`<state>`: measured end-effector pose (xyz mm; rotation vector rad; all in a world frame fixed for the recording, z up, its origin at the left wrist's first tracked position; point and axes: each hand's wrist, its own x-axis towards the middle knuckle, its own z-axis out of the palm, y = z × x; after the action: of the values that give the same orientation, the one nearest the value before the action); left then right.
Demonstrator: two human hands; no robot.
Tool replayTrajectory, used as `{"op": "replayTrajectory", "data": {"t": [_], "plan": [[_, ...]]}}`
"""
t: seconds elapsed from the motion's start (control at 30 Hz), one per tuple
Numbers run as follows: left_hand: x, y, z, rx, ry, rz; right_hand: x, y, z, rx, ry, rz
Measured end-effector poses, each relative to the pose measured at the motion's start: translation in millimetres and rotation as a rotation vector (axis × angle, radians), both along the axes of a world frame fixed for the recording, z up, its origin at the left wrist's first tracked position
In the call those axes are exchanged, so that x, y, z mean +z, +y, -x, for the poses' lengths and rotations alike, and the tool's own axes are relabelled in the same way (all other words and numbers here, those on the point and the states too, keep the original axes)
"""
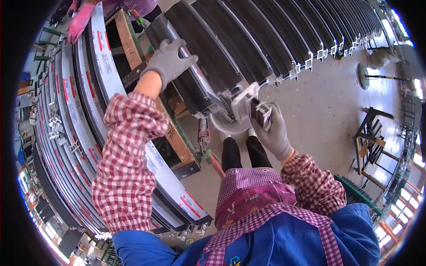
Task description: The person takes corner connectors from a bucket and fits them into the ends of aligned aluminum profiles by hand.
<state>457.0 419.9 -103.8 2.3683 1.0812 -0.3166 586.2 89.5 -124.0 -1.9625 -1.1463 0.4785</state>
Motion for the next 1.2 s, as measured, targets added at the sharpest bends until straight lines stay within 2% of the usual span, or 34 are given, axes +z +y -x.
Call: {"op": "replayTrajectory", "data": {"t": [0.03,0.1,0.13,0.2,0.23,0.27,0.33,0.4,0.57,0.6,0.77,0.8,0.87,0.9,0.93,0.97,1.0,1.03,1.07,1.1,1.17,1.2], "plan": [[9,-10,-13,0.039,-0.028,-0.119,9,7,-1,-0.036,0.084,-0.046],[23,-27,-44,0.13,-0.09,-0.364,6,6,-7,-0.063,0.054,0.036],[14,-19,-60,0.075,-0.169,-0.421,20,21,0,-0.058,0.041,-0.006],[-14,-13,-88,0.032,-0.109,-0.414,35,47,11,-0.045,-0.038,-0.122],[-23,-13,-96,0.01,-0.08,-0.413,24,49,10,-0.023,-0.112,-0.085],[-30,-12,-95,0.008,-0.074,-0.24,13,50,9,-0.002,-0.188,-0.05],[-36,-1,-90,-0.064,-0.055,-0.218,-20,42,7,0.066,-0.29,0.052],[-36,2,-92,-0.138,-0.035,-0.253,-44,22,9,0.094,-0.265,0.148],[-31,-5,-93,-0.159,-0.022,-0.21,23,64,9,-0.011,-0.14,0.01],[-26,-4,-92,-0.17,-0.001,-0.214,2,60,9,0.022,-0.242,-0.001],[-41,-2,-80,-0.189,-0.143,-0.247,1,39,11,0.038,-0.059,0.184],[-40,-4,-81,-0.191,-0.162,-0.266,15,49,9,0.054,-0.138,0.048],[-30,-5,-79,-0.176,-0.162,-0.179,-12,54,8,0.116,-0.234,-0.017],[-24,0,-79,-0.176,-0.165,-0.135,-40,48,9,0.171,-0.285,0.088],[-53,26,-71,-0.231,-0.319,-0.142,-49,32,6,0.144,-0.222,0.128],[-68,43,-66,-0.241,-0.33,-0.183,-55,8,-1,0.12,-0.164,0.164],[-53,35,-75,-0.192,-0.204,-0.311,-57,-9,-3,0.102,-0.097,0.21],[-28,24,-87,-0.136,-0.08,-0.439,-47,-10,-11,0.049,-0.122,0.109],[-9,8,-104,-0.08,-0.178,-0.362,-22,-5,-25,0.002,-0.147,0.012],[-13,-8,-120,-0.077,-0.202,-0.375,3,3,-36,-0.044,-0.167,-0.085],[-16,-26,-158,-0.063,-0.257,-0.426,11,23,-52,-0.061,-0.176,-0.106],[-19,-32,-170,-0.121,-0.065,-0.396,-7,21,-55,-0.054,-0.195,-0.014]]}}
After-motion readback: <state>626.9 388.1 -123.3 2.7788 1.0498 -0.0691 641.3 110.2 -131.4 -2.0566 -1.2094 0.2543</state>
